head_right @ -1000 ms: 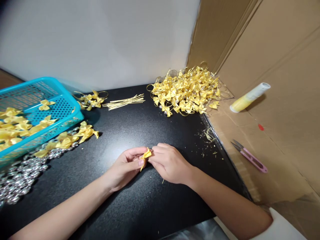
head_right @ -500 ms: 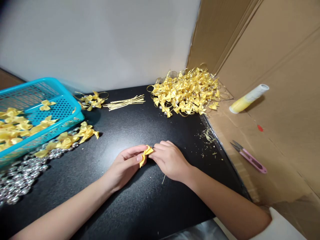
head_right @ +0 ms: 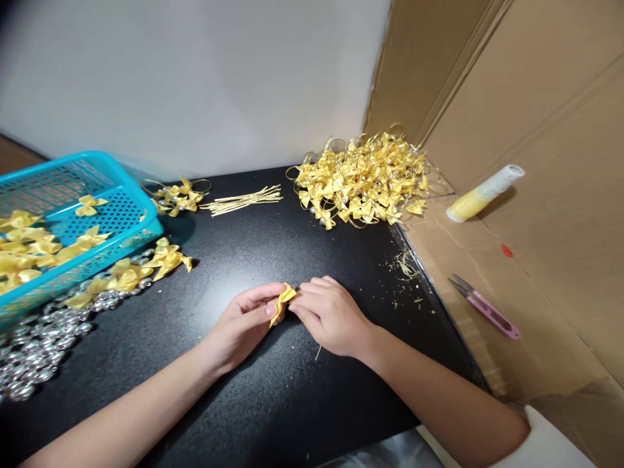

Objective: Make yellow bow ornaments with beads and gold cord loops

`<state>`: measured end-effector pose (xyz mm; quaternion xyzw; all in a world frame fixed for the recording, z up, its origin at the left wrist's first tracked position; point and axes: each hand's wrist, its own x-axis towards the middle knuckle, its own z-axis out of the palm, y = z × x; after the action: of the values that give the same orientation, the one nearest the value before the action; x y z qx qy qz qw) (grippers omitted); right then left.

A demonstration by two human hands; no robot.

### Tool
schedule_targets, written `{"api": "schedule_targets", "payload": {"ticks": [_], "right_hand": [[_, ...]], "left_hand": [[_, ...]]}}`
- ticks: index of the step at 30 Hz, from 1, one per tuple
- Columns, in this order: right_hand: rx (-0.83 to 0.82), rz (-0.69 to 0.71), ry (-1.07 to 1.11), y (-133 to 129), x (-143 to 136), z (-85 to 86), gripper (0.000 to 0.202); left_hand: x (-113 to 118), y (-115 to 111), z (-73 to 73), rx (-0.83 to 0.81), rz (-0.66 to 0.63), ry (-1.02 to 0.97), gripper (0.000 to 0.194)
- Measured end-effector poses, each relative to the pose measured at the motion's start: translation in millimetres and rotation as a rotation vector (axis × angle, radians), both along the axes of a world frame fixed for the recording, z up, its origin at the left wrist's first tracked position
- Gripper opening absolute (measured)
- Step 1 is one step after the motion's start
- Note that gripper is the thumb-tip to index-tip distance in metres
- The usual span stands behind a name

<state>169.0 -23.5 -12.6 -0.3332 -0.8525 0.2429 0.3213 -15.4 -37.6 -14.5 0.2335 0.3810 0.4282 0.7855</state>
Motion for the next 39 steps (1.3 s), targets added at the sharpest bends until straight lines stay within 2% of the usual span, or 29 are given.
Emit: {"api": "schedule_targets", "payload": {"ticks": [6, 11, 13, 18, 20, 24, 30, 34, 37, 39], "right_hand": [[-0.020, -0.035, 0.165, -2.8, -0.3, 5.0, 0.028], [-0.116, -0.097, 0.300, -5.8, -0.3, 11.1, 0.031], [-0.152, -0.089, 0.310, -8.1, -1.7, 11.8, 0.031], [-0.184, -0.035, 0.291, -13.8, -6.4, 6.7, 0.030], [-0.168, -0.014, 0.251, -14.8, -7.0, 4.2, 0.028], [-0.113, 0.004, 0.184, -14.5, -6.3, 2.3, 0.025], [-0.084, -0.053, 0.226, -13.8, -5.8, 5.5, 0.026], [-0.061, -0.078, 0.272, -14.1, -5.6, 6.7, 0.024], [-0.065, -0.091, 0.284, -14.0, -4.9, 6.9, 0.024], [-0.080, -0.093, 0.273, -13.6, -4.2, 6.6, 0.025]], "left_hand": [[-3.2, 5.0, 1.8, 0.020, 0.054, -0.021, 0.027], [-2.0, 4.7, 1.2, 0.144, 0.073, 0.034, 0.051], [-1.8, 3.6, -1.0, 0.186, 0.040, 0.083, 0.045], [-2.0, 1.7, -6.5, 0.346, -0.007, 0.167, 0.007], [-0.9, 1.0, -6.7, 0.370, 0.004, 0.150, 0.006], [1.8, -1.1, -5.3, 0.328, 0.047, 0.155, 0.007], [-0.2, -3.9, -3.6, 0.250, 0.090, 0.260, 0.013], [-1.9, -3.1, 0.0, 0.192, 0.069, 0.155, 0.020], [-1.3, -0.8, 1.6, 0.125, 0.102, 0.082, 0.029], [-0.6, 0.7, 1.2, 0.069, 0.138, 0.097, 0.026]]}}
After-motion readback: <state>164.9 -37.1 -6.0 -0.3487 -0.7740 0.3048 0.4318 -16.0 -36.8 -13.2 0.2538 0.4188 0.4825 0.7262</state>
